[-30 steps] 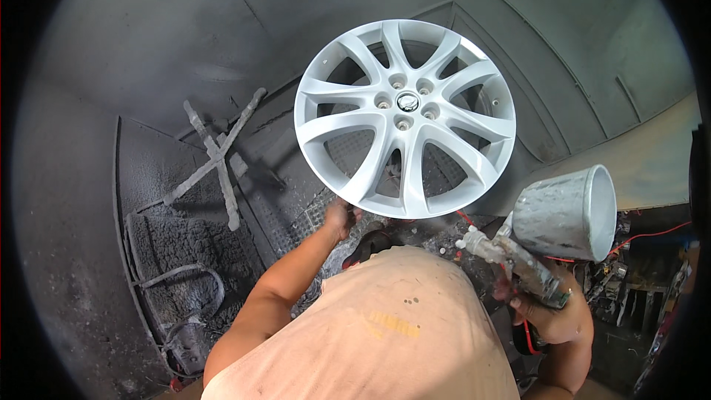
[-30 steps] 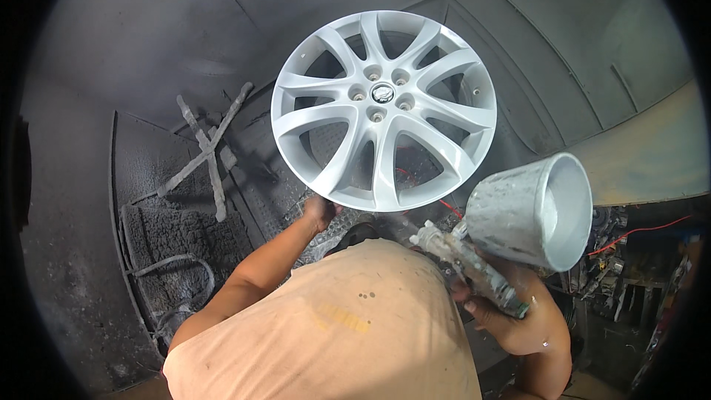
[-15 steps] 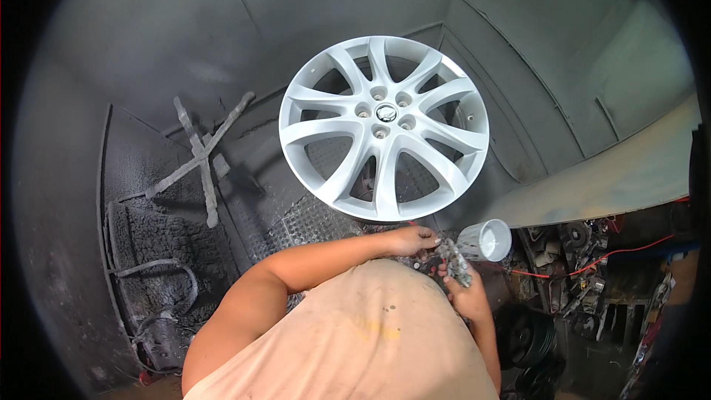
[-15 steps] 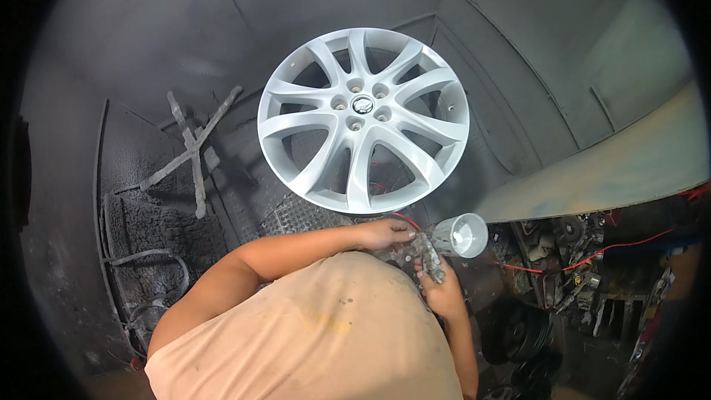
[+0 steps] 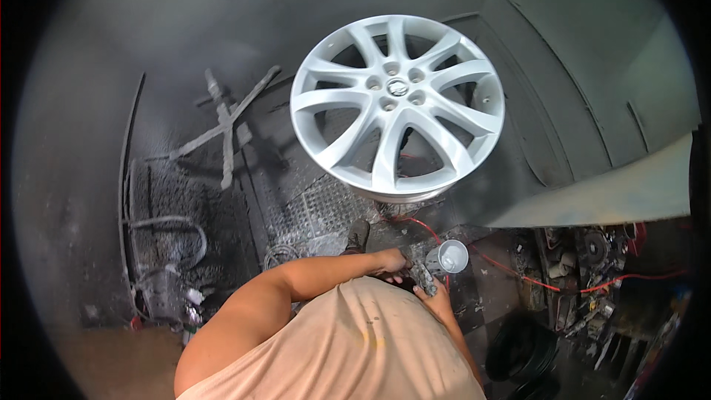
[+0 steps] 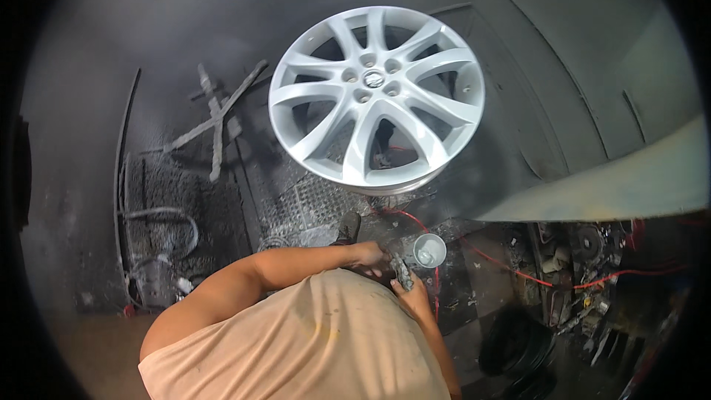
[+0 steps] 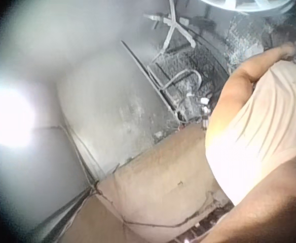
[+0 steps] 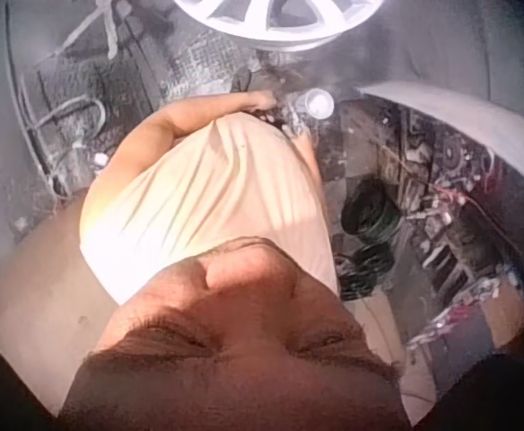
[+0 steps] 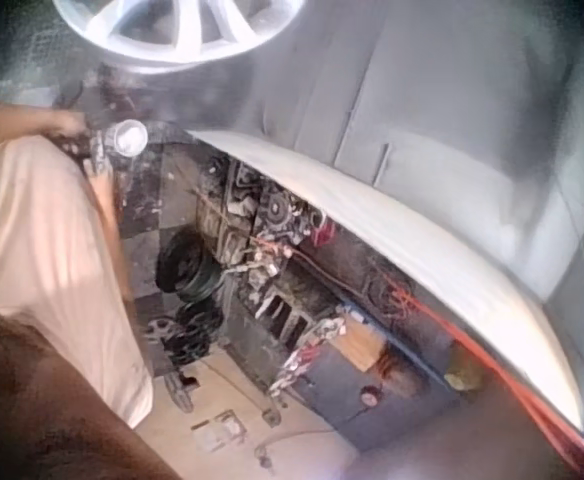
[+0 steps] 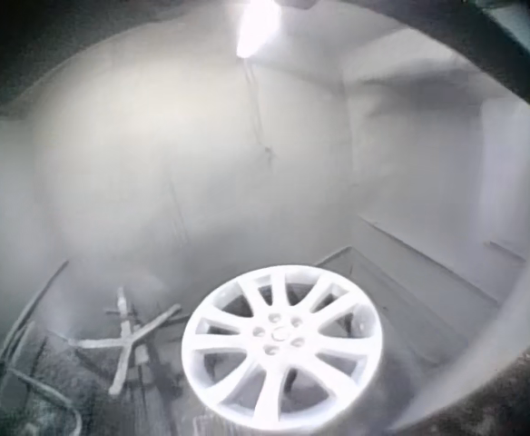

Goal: The person prepares paint by mixing a liquid into a container and then applies the paint to a car wheel rim using a spray gun.

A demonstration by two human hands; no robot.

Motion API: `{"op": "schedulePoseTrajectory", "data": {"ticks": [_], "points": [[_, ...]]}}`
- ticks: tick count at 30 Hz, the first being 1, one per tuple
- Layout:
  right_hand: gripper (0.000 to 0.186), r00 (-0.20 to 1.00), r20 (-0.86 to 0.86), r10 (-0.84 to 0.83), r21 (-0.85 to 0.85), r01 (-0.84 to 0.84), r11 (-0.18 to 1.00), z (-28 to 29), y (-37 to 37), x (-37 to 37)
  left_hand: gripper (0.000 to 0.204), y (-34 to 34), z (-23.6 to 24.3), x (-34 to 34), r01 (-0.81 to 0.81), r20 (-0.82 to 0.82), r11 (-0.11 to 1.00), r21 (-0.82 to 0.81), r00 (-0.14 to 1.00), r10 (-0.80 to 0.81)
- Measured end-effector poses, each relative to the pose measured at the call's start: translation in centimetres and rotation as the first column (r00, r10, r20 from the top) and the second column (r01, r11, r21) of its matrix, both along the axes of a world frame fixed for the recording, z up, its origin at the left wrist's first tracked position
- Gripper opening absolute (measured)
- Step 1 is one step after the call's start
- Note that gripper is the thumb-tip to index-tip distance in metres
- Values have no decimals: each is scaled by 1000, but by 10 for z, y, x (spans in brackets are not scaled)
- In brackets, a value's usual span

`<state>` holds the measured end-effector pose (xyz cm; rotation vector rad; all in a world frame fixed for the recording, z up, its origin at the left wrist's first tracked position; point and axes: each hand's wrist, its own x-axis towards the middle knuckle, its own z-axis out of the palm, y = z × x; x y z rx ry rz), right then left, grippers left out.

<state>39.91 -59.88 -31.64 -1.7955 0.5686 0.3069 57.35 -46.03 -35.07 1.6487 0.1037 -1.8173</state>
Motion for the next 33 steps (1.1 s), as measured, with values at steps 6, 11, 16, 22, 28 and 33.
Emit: {"op": "schedulePoseTrajectory", "data": {"ticks": [6, 11, 16, 22, 28, 33], "points": [[53, 960, 39, 278, -24, -277, 961, -9, 11, 13, 33, 50, 13, -17, -145, -30, 988, 52, 989, 147], [52, 870, 66, 489, -69, -485, 872, 18, 41, 52, 25, 105, 16, -31, -496, -77, 868, 34, 864, 497], [40, 737, 3, 675, -80, -673, 735, 29, 100, 72, 24, 178, 18, -63, -665, 12, 746, -19, 746, 665], [33, 518, 85, 851, -210, -825, 524, 27, 191, 66, 31, 274, 3, -130, -782, 276, 611, -125, 564, 779], [34, 354, 179, 918, -29, -931, 365, 28, 281, 45, 39, 367, -37, -211, -694, 548, 711, -116, 552, 628], [33, 224, 114, 968, 10, -974, 224, 42, 346, 33, 33, 423, -30, -263, -883, 413, 431, -184, 329, 849]]}}
